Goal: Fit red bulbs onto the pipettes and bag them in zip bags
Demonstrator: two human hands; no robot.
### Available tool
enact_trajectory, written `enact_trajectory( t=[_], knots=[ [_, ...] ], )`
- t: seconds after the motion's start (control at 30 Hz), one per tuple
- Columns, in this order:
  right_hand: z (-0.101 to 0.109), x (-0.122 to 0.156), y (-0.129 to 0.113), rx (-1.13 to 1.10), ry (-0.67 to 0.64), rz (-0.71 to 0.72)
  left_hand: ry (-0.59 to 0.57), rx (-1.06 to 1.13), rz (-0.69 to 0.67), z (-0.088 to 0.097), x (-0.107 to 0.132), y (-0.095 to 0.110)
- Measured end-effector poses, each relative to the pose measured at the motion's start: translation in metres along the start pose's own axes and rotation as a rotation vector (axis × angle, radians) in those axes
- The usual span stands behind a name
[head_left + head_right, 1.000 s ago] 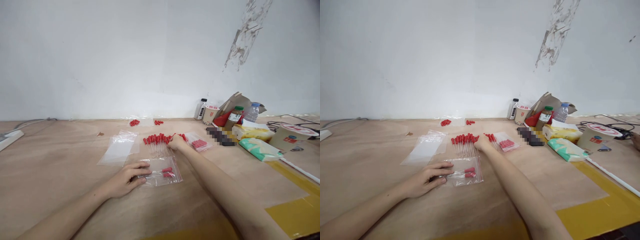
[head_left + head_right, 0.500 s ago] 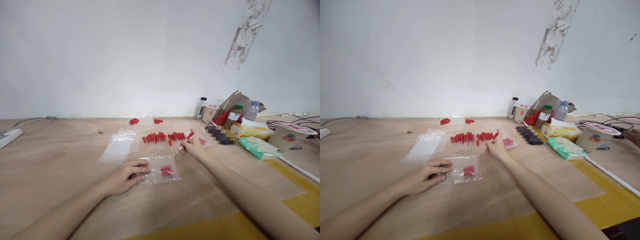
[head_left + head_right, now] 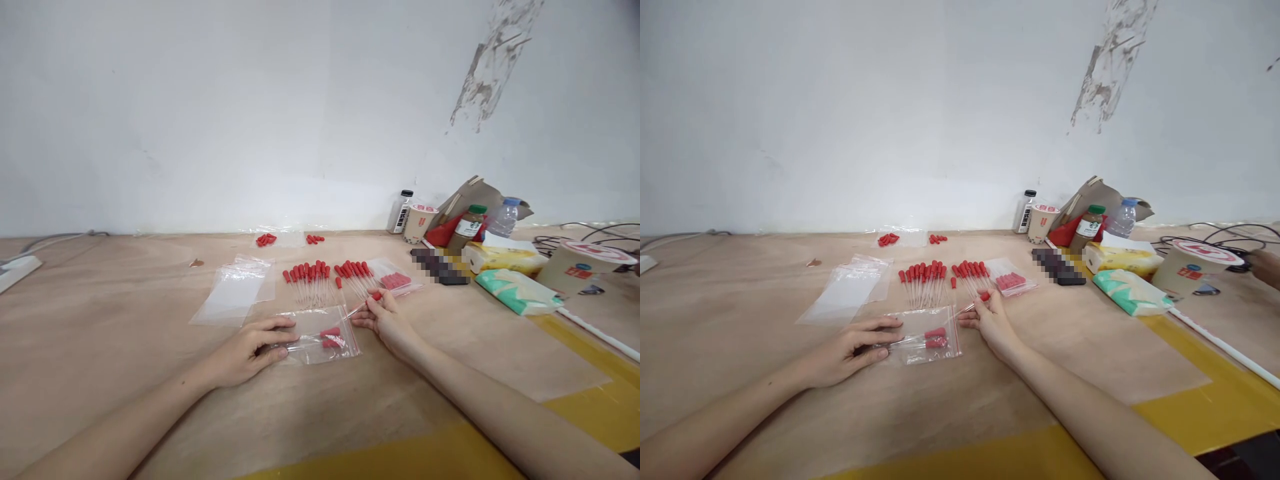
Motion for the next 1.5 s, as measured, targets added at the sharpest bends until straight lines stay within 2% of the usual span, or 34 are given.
enact_trajectory(
  t=[0.27,0.33,0.47,0.53,0.73,0.87,0.93,1.07,1.17,1.33,1.5],
  knots=[
    [0.002,0.007,-0.002,0.051,-0.058,-0.006,0.013,-0.037,-0.010,0.001,-0.001,0.001],
    [0.003,0.007,-0.004,0.205,-0.064,0.078,0.037,-0.039,-0.008,0.002,0.000,0.001],
    [0.001,0.008,-0.010,0.640,-0.112,0.361,0.065,-0.032,-0.001,0.002,0.001,0.001],
    [-0.001,0.008,-0.010,0.737,-0.134,0.431,0.057,-0.031,0.003,0.002,0.001,0.001],
    [-0.011,0.007,0.002,0.602,-0.229,0.351,0.070,-0.022,-0.011,0.002,0.000,0.001],
    [-0.014,0.009,0.000,0.579,-0.313,0.348,0.062,-0.008,-0.021,0.002,0.000,0.002],
    [-0.012,0.004,-0.005,0.646,-0.258,0.375,0.054,-0.008,-0.030,0.002,0.000,0.003],
    [-0.006,-0.019,-0.019,0.899,-0.034,0.465,0.036,-0.016,-0.021,0.002,-0.001,0.001],
    [-0.011,-0.038,-0.025,1.058,0.054,0.510,0.021,-0.009,-0.012,0.001,-0.001,0.001],
    [-0.037,-0.055,-0.026,1.289,0.110,0.439,0.017,-0.008,-0.015,0.000,0.000,-0.001],
    [-0.054,-0.055,-0.024,1.348,0.084,0.378,0.018,-0.001,-0.021,0.000,0.000,-0.002]
  ],
)
Point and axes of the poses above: each hand's wrist, its own x-axis away from the middle knuckle, its own z-axis out of the back of the hand, y = z × x, the point moved 3 cm from there along -x, towards the middle knuckle, and after that the axes turned 9 degrees about y, right-handed, at the moved point
